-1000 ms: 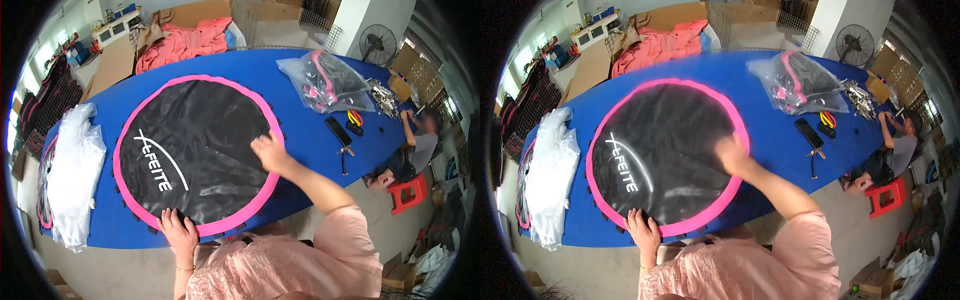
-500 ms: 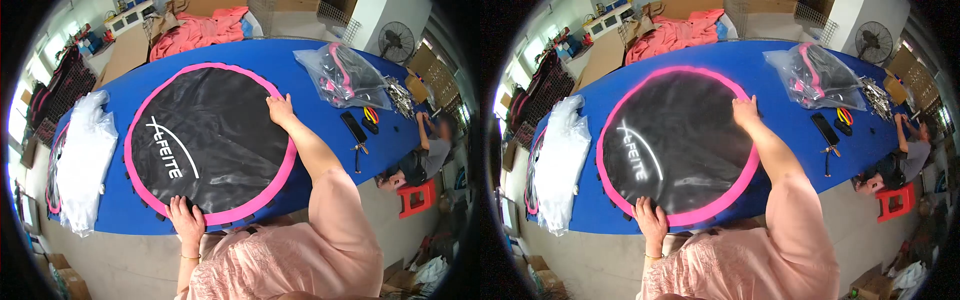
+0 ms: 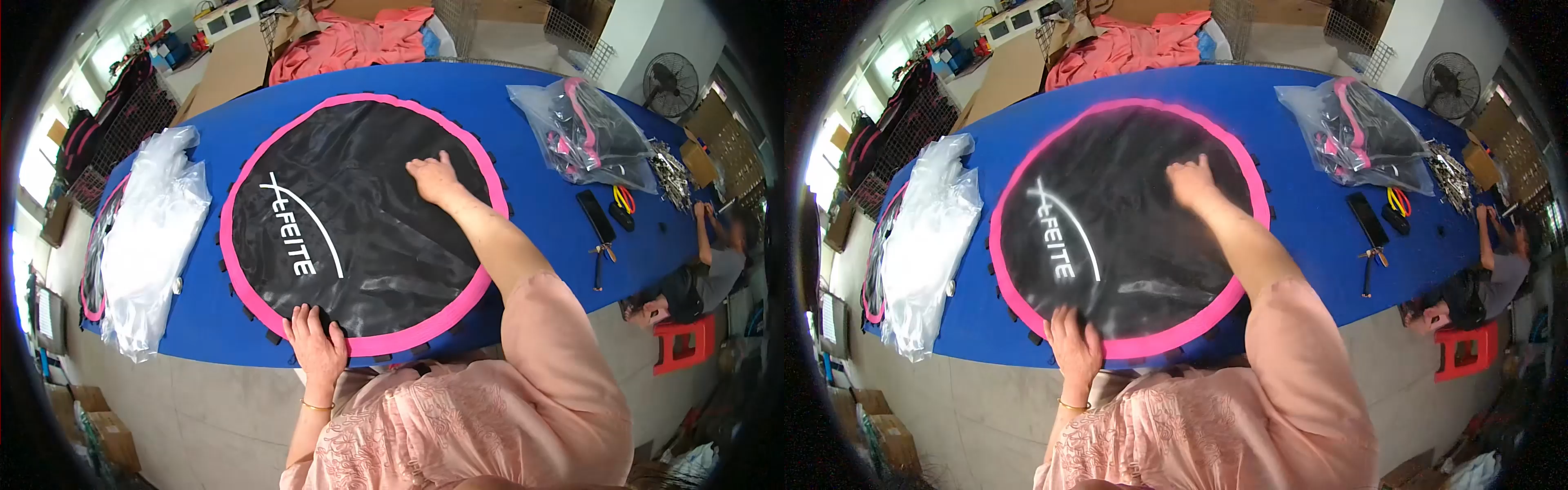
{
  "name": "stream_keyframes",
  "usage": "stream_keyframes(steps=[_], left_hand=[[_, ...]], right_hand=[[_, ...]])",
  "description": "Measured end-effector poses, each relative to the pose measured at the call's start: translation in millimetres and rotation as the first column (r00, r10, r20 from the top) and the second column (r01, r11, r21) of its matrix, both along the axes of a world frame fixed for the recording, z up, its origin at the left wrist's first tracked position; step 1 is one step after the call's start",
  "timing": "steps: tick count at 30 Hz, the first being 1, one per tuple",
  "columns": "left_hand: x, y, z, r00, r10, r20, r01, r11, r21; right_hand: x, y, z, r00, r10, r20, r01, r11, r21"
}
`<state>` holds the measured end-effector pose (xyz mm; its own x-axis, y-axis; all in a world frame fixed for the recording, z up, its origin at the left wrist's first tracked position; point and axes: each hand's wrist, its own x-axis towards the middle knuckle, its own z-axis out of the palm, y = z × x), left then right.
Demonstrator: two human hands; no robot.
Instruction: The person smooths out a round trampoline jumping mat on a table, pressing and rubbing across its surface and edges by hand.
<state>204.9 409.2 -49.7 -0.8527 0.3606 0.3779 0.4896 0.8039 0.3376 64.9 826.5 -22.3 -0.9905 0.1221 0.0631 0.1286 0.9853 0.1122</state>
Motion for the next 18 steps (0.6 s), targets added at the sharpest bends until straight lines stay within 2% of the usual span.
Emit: stream_keyframes(steps=[3, 8, 10, 12, 18], left_hand=[[-0.8, 1.0, -2.2, 1.000, -0.007, -0.011, 0.007, 1.000, 0.001], [-0.5, -0.4, -0.5, 1.000, -0.016, -0.018, 0.016, 1.000, 0.007], [-1.4, 0.3, -0.5, 1.000, -0.003, -0.017, 0.003, 1.000, -0.002], [-2.9, 0.0, -4.4, 0.999, -0.014, -0.043, 0.014, 1.000, 0.000], [-2.7, -1.5, -7.1, 0.998, -0.016, -0.058, 0.017, 1.000, 0.001]], right_hand=[[-8.2, -31.7, -2.1, 0.997, 0.073, -0.014, -0.073, 0.996, -0.047], [-21.6, -67.2, -4.6, 0.993, 0.112, 0.024, -0.112, 0.994, 0.008], [-8.4, -79.4, 15.2, 0.990, 0.131, 0.052, -0.133, 0.990, 0.049], [-9.1, -81.5, 4.6, 0.987, 0.156, 0.030, -0.155, 0.988, -0.016], [17.7, -100.7, 6.2, 0.974, 0.201, 0.100, -0.208, 0.976, 0.068]])
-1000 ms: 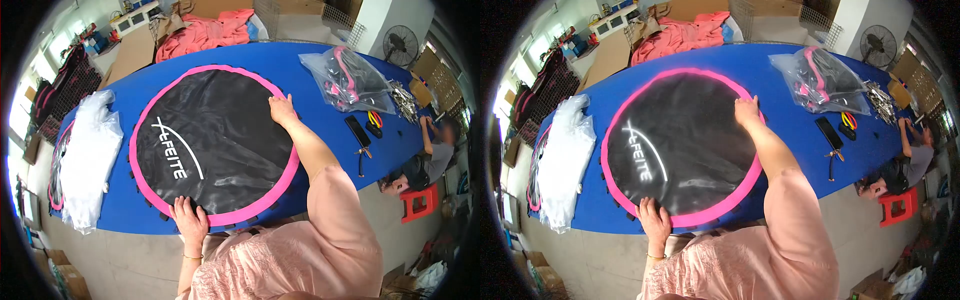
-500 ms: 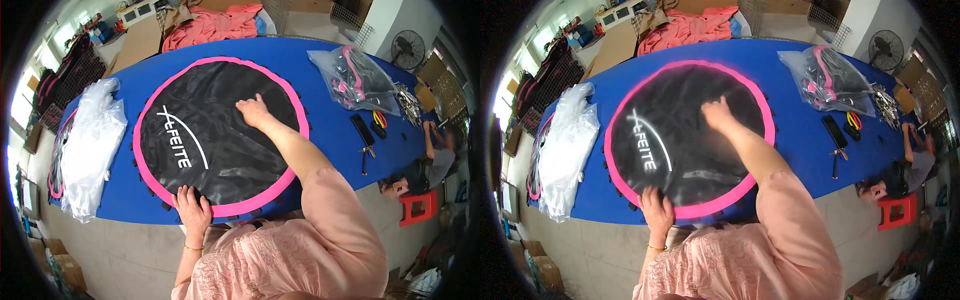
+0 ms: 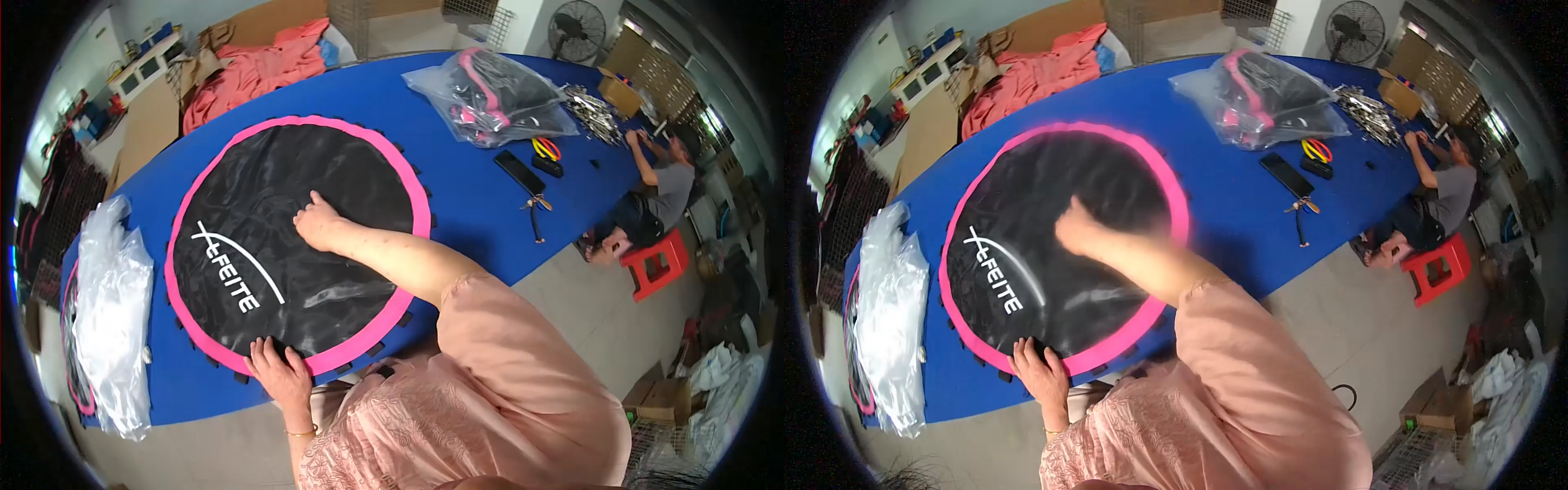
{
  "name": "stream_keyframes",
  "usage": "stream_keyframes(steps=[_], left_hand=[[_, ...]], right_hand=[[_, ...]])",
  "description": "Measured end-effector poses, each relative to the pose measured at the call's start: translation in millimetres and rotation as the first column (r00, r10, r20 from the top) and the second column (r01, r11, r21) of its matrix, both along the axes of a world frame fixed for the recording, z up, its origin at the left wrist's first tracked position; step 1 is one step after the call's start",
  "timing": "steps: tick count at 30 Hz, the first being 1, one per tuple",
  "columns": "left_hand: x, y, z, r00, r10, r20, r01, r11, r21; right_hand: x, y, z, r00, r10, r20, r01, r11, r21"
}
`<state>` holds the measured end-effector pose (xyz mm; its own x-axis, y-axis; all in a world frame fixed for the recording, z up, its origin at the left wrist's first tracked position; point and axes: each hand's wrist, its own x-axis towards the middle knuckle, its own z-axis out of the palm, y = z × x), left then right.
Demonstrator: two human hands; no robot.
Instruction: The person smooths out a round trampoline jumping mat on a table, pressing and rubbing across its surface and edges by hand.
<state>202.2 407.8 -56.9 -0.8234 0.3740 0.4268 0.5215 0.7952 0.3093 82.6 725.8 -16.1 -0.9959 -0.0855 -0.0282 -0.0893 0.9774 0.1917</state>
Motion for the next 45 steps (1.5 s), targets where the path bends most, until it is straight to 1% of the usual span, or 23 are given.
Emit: stream_keyframes(steps=[1, 3, 5, 7, 9, 11, 12, 14, 17, 19, 21, 23, 24, 25, 27, 29, 31, 33, 34, 35, 39, 42, 45], left_hand=[[-1.3, 2.2, -1.7, 1.000, -0.022, 0.003, 0.022, 1.000, 0.001], [0.2, -1.4, -2.2, 1.000, 0.003, 0.001, -0.003, 1.000, -0.004], [0.6, -1.2, 0.0, 1.000, 0.024, 0.010, -0.024, 1.000, 0.003], [0.4, -0.8, 3.2, 1.000, -0.013, 0.009, 0.012, 1.000, 0.014], [-0.5, -0.9, 0.2, 1.000, -0.006, 0.005, 0.006, 1.000, 0.019], [0.6, 0.1, 4.5, 1.000, -0.012, 0.016, 0.011, 1.000, 0.017], [0.8, 0.8, 4.9, 1.000, -0.006, 0.022, 0.006, 1.000, 0.016], [0.0, 1.3, 3.5, 1.000, 0.005, 0.027, -0.005, 1.000, 0.017], [1.1, 2.3, 5.5, 0.999, 0.010, 0.030, -0.011, 1.000, 0.023], [1.3, 2.3, 5.2, 0.999, 0.013, 0.035, -0.014, 1.000, 0.027], [0.9, 1.2, 4.8, 1.000, 0.003, 0.026, -0.004, 1.000, 0.023], [1.1, 1.4, 5.4, 1.000, 0.007, 0.025, -0.008, 1.000, 0.016], [1.8, 1.2, 4.8, 0.999, 0.008, 0.039, -0.009, 1.000, 0.010], [1.5, 1.1, 4.2, 1.000, 0.011, 0.028, -0.011, 1.000, 0.009], [0.3, 2.1, 3.4, 1.000, 0.015, 0.020, -0.016, 1.000, 0.015], [0.7, 1.7, 2.9, 1.000, 0.016, 0.009, -0.016, 1.000, 0.021], [1.9, 0.3, 3.0, 1.000, 0.014, 0.000, -0.014, 0.999, 0.029], [0.9, 1.1, 3.6, 1.000, 0.008, 0.001, -0.008, 0.999, 0.036], [0.3, 1.5, 3.6, 1.000, 0.002, -0.005, -0.001, 0.999, 0.048], [0.4, 0.7, 3.3, 1.000, 0.004, -0.004, -0.004, 0.999, 0.037], [-0.3, -0.3, 1.6, 1.000, 0.002, 0.015, -0.003, 1.000, 0.030], [0.5, 0.3, 2.4, 1.000, 0.003, 0.014, -0.003, 1.000, 0.023], [0.8, 1.1, 5.8, 0.999, 0.005, 0.032, -0.006, 1.000, 0.017]], right_hand=[[8.5, 0.8, 1.1, 1.000, 0.013, 0.013, -0.013, 1.000, 0.012], [20.3, 6.2, 0.1, 0.999, 0.034, 0.039, -0.035, 0.999, 0.025], [26.3, 10.6, -2.9, 0.999, 0.010, -0.049, -0.012, 0.998, -0.059], [28.3, 11.6, 0.9, 0.999, 0.002, -0.032, -0.005, 0.996, -0.084], [23.1, 11.3, -2.1, 1.000, 0.008, -0.014, -0.007, 1.000, 0.015], [18.0, 14.5, -2.6, 0.999, 0.017, -0.040, -0.016, 0.999, 0.029], [13.6, 14.7, 0.8, 1.000, 0.014, -0.018, -0.014, 0.999, 0.029], [2.0, 17.9, -6.4, 0.997, 0.020, -0.068, -0.017, 0.999, 0.037], [-13.4, 21.9, -7.2, 0.996, 0.020, -0.089, -0.015, 0.998, 0.055], [-23.4, 22.2, -4.1, 0.998, -0.008, -0.064, 0.011, 0.999, 0.043], [-27.8, 19.4, 3.2, 0.999, -0.039, 0.012, 0.038, 0.996, 0.082], [-23.5, 22.5, 2.6, 1.000, -0.027, -0.001, 0.027, 1.000, -0.005], [-16.6, 20.0, 11.3, 0.999, -0.027, 0.045, 0.029, 0.998, -0.050], [-8.9, 19.9, 11.2, 0.998, -0.025, 0.056, 0.028, 0.998, -0.052], [12.6, 23.2, 14.2, 0.996, 0.039, 0.084, -0.034, 0.998, -0.059], [42.5, 28.6, 18.5, 0.992, 0.043, 0.118, -0.038, 0.998, -0.047], [77.6, 42.8, 19.1, 0.985, 0.164, 0.055, -0.160, 0.984, -0.075], [114.5, 59.4, 3.0, 0.975, 0.215, -0.053, -0.217, 0.975, -0.042], [132.4, 61.9, 8.7, 0.978, 0.207, -0.029, -0.207, 0.978, -0.009], [152.1, 66.0, 15.3, 0.975, 0.217, -0.057, -0.219, 0.975, -0.044], [208.3, 82.8, 15.0, 0.971, 0.237, -0.036, -0.240, 0.963, -0.123], [223.4, 80.9, 18.1, 0.975, 0.213, -0.064, -0.221, 0.959, -0.177], [212.6, 76.3, 8.4, 0.976, 0.194, -0.100, -0.210, 0.958, -0.193]])
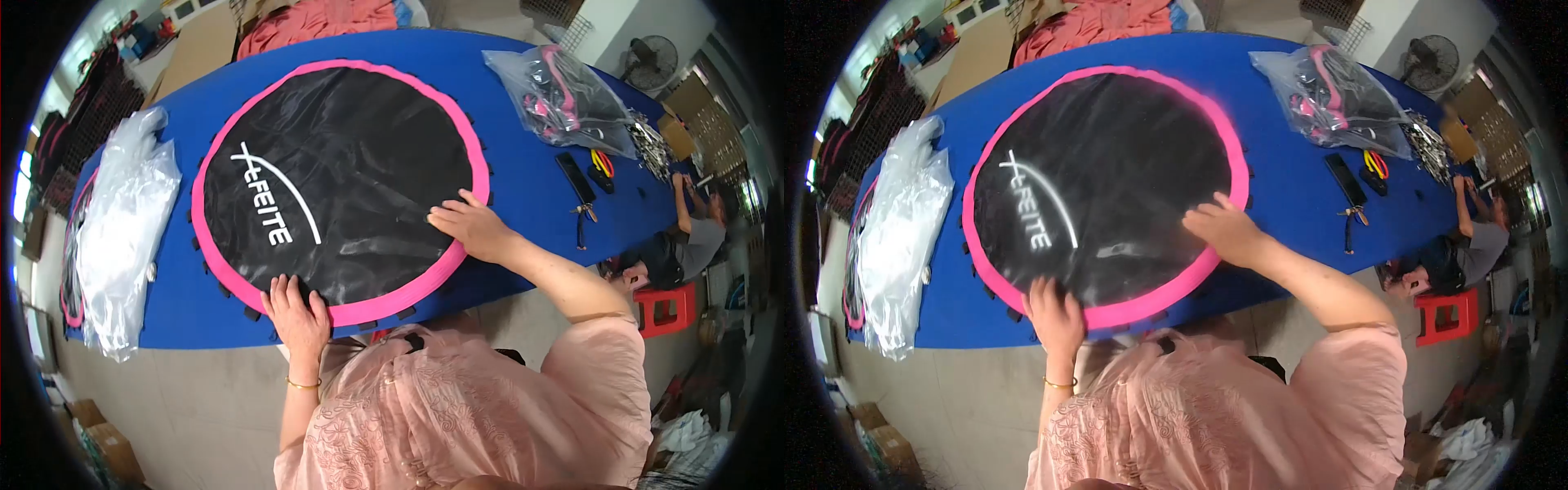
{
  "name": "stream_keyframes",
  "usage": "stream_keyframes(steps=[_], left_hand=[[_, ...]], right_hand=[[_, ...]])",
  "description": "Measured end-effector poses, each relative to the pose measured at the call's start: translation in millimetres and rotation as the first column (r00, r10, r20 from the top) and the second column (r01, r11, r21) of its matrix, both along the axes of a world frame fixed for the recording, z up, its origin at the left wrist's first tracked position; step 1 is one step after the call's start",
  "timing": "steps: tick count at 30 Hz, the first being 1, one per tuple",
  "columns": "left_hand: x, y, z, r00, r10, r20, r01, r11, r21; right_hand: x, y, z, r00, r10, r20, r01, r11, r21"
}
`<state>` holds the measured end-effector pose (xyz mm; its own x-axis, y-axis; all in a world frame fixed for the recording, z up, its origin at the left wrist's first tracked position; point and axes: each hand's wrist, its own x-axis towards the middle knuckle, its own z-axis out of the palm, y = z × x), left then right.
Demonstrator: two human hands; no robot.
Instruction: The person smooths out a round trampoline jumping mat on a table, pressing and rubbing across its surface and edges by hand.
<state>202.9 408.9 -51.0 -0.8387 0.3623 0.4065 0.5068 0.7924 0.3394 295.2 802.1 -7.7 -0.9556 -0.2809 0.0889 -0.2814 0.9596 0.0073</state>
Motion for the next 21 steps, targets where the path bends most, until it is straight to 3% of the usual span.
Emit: stream_keyframes(steps=[2, 4, 6, 14, 21], left_hand=[[-0.6, -1.0, -3.6, 1.000, -0.004, -0.010, 0.004, 1.000, 0.006], [-1.9, -3.5, -6.6, 1.000, -0.018, -0.025, 0.018, 1.000, 0.002], [-3.5, -4.6, -9.1, 0.999, -0.037, -0.038, 0.038, 0.999, 0.008], [-4.0, -5.3, 1.5, 0.998, -0.026, 0.062, 0.034, 0.991, -0.129], [-27.2, -17.9, 1.4, 0.996, 0.018, 0.088, 0.008, 0.957, -0.289]], right_hand=[[-12.3, -10.3, 5.5, 1.000, -0.022, -0.020, 0.022, 1.000, -0.009], [-31.4, -25.8, 21.4, 0.991, -0.063, 0.121, 0.057, 0.997, 0.058], [-52.7, -22.0, 5.7, 0.995, -0.037, 0.093, 0.039, 0.999, -0.022], [-78.2, -40.1, -21.0, 0.997, -0.073, 0.004, 0.073, 0.993, 0.091], [-36.9, -36.9, -23.5, 0.995, -0.087, -0.054, 0.083, 0.994, -0.078]])
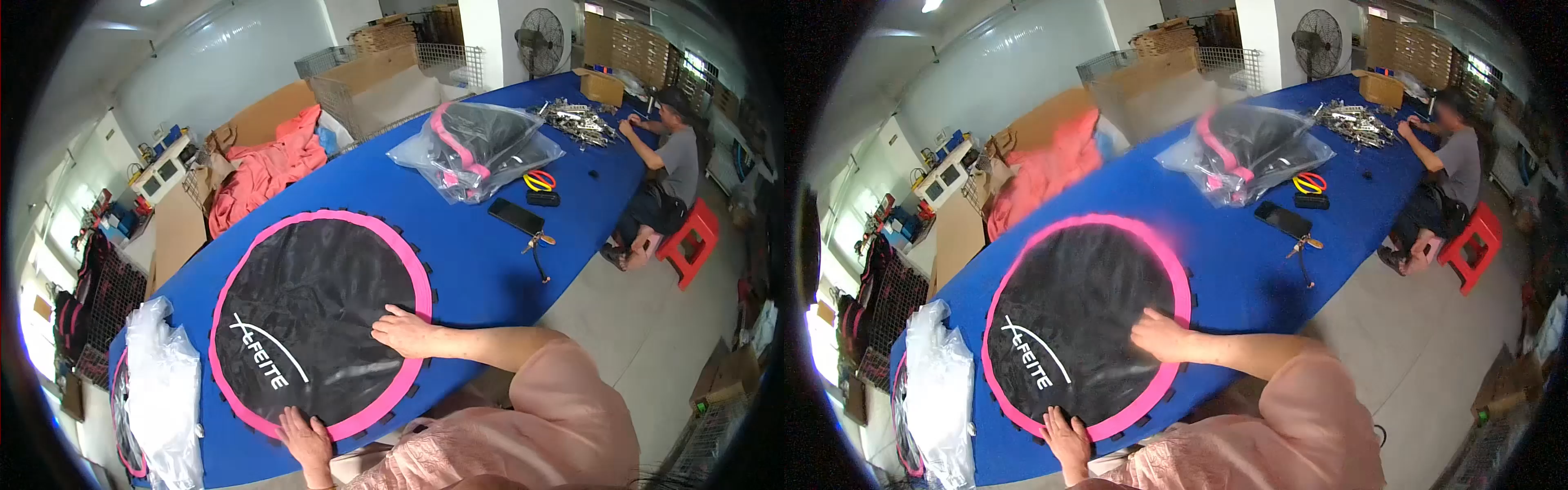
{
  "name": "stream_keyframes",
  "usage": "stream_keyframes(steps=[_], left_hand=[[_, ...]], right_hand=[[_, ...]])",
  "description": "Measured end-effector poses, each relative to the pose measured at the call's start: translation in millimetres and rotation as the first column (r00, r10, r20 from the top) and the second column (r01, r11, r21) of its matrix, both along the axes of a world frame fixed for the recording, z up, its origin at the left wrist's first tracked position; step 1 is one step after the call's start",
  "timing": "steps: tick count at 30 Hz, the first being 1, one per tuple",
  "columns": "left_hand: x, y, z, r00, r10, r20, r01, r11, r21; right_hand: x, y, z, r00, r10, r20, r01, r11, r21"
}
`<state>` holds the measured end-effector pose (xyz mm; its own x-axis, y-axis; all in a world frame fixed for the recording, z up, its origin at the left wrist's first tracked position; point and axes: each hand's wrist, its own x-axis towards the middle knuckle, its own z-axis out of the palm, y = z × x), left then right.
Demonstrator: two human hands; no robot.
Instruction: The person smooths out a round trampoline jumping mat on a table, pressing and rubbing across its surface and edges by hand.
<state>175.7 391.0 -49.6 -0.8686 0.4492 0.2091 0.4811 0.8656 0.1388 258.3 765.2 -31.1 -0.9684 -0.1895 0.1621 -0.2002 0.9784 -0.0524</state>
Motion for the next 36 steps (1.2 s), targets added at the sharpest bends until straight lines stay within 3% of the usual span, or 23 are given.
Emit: stream_keyframes(steps=[3, 5, 7, 8, 9, 10, 11, 17, 19, 21, 25, 36], left_hand=[[-20.3, -6.5, 12.5, 0.999, 0.044, 0.029, -0.041, 0.995, -0.094], [-25.4, 0.2, 21.1, 0.991, 0.119, 0.063, -0.106, 0.978, -0.177], [-22.6, 17.8, 28.8, 1.000, -0.020, 0.003, 0.020, 0.994, -0.108], [-14.4, 34.6, 36.6, 0.995, -0.100, 0.016, 0.100, 0.994, -0.053], [-9.8, 52.6, 45.3, 0.975, -0.190, 0.112, 0.191, 0.982, 0.002], [4.0, 72.4, 48.9, 0.962, -0.252, 0.100, 0.244, 0.966, 0.083], [13.4, 91.9, 54.4, 0.934, -0.332, 0.129, 0.317, 0.940, 0.126], [47.8, 174.4, 50.8, 0.819, -0.565, 0.102, 0.551, 0.823, 0.137], [44.8, 190.7, 40.6, 0.809, -0.584, 0.065, 0.576, 0.810, 0.108], [37.2, 200.4, 32.2, 0.814, -0.573, 0.098, 0.570, 0.820, 0.063], [21.4, 201.8, 26.9, 0.849, -0.520, 0.091, 0.525, 0.851, -0.035], [-149.3, 167.7, 15.3, 0.988, -0.083, 0.128, 0.101, 0.985, -0.140]], right_hand=[[6.9, 9.8, -11.6, 1.000, 0.008, -0.011, -0.009, 0.992, -0.124], [10.6, 13.5, -20.7, 0.982, -0.013, -0.186, -0.053, 0.938, -0.343], [10.4, 14.6, -11.2, 0.992, -0.022, -0.125, -0.032, 0.908, -0.417], [8.4, 17.8, -15.4, 0.982, 0.000, -0.190, -0.077, 0.915, -0.396], [9.9, 21.8, -13.1, 0.982, 0.018, -0.186, -0.099, 0.894, -0.437], [11.5, 21.9, -1.4, 0.993, 0.001, -0.120, -0.065, 0.845, -0.531], [6.9, 26.9, -13.4, 0.983, -0.034, -0.179, -0.073, 0.824, -0.561], [-3.0, 90.3, -0.6, 0.887, -0.244, -0.391, 0.022, 0.870, -0.493], [-6.7, 110.2, -3.3, 0.879, -0.376, -0.294, 0.203, 0.852, -0.483], [-11.6, 127.9, -27.8, 0.855, -0.464, -0.232, 0.317, 0.821, -0.474], [-12.2, 128.9, -34.6, 0.857, -0.461, -0.229, 0.331, 0.835, -0.439], [-14.3, 131.0, -34.3, 0.872, -0.437, -0.220, 0.295, 0.829, -0.476]])
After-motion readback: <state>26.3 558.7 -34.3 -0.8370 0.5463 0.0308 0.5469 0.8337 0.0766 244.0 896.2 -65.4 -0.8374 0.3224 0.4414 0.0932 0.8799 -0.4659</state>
